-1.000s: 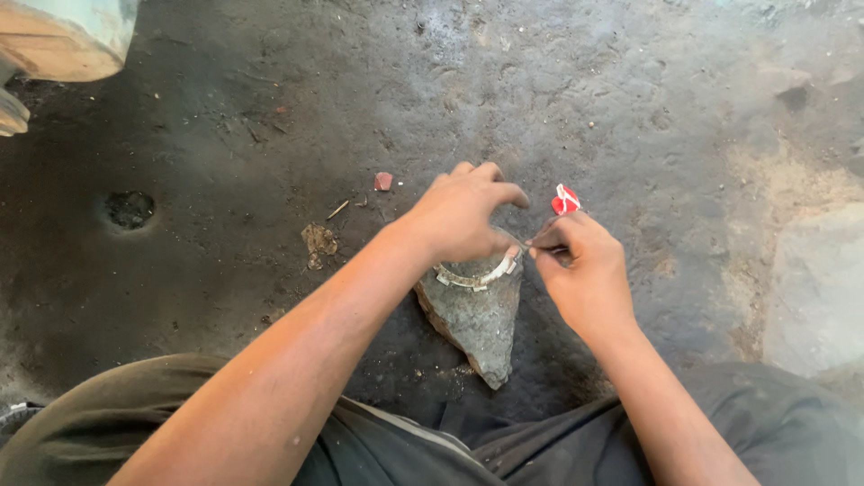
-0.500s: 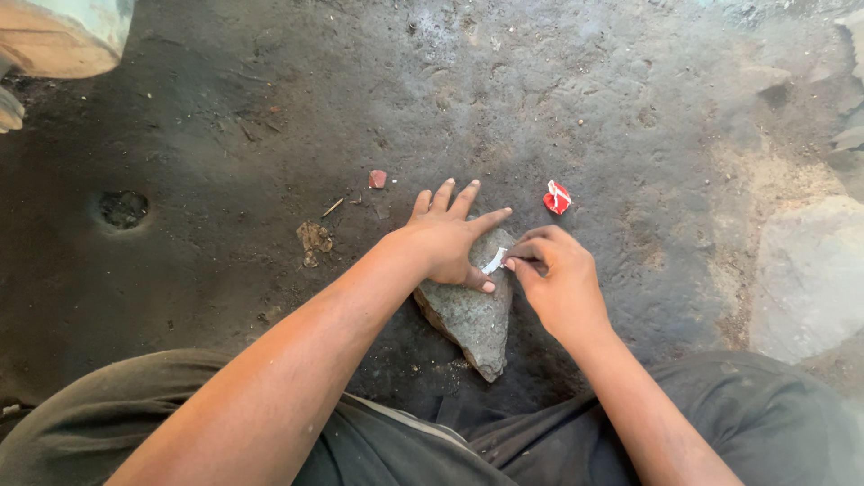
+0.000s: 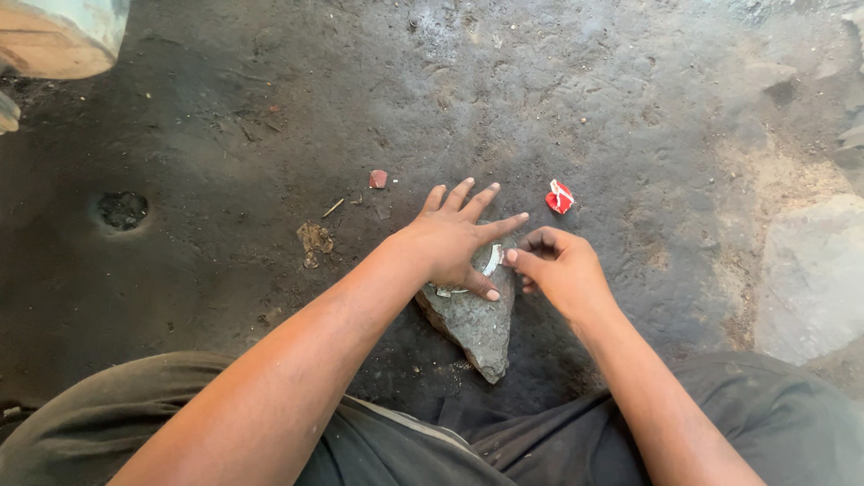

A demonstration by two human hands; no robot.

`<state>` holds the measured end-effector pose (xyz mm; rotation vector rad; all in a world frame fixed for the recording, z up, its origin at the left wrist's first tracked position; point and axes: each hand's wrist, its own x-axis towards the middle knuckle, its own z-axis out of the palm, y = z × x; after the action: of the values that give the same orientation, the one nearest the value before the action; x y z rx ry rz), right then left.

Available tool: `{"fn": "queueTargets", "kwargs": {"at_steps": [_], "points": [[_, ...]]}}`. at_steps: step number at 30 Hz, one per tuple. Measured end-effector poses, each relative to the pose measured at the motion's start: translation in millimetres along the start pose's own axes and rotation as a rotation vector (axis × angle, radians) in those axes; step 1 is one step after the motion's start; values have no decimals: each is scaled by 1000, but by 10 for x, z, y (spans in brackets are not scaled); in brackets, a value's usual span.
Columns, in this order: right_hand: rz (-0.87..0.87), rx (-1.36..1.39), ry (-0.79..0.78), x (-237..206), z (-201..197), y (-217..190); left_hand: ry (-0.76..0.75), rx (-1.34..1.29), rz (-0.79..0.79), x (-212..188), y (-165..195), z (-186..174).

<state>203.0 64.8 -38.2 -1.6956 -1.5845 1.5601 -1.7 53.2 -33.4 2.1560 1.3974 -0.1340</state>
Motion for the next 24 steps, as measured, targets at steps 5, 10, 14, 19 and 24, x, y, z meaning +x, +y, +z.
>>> {"fn": "queueTargets", "kwargs": {"at_steps": [5,10,14,19,24], "points": [[-26,-10,68,11,82,-13,2,15,4,17,0,7],[-304,-294,224,-27,149,-28,-10,12,3,24,1,-5],[-120,-232,166,-36,128,-52,-27,8,-4,28,8,-19],[-131,-132,154,-9,135,-83,-35,12,-10,33,24,-34],[-198,-348,193,-35,149,-92,-23,2,-16,22,27,-36]]}}
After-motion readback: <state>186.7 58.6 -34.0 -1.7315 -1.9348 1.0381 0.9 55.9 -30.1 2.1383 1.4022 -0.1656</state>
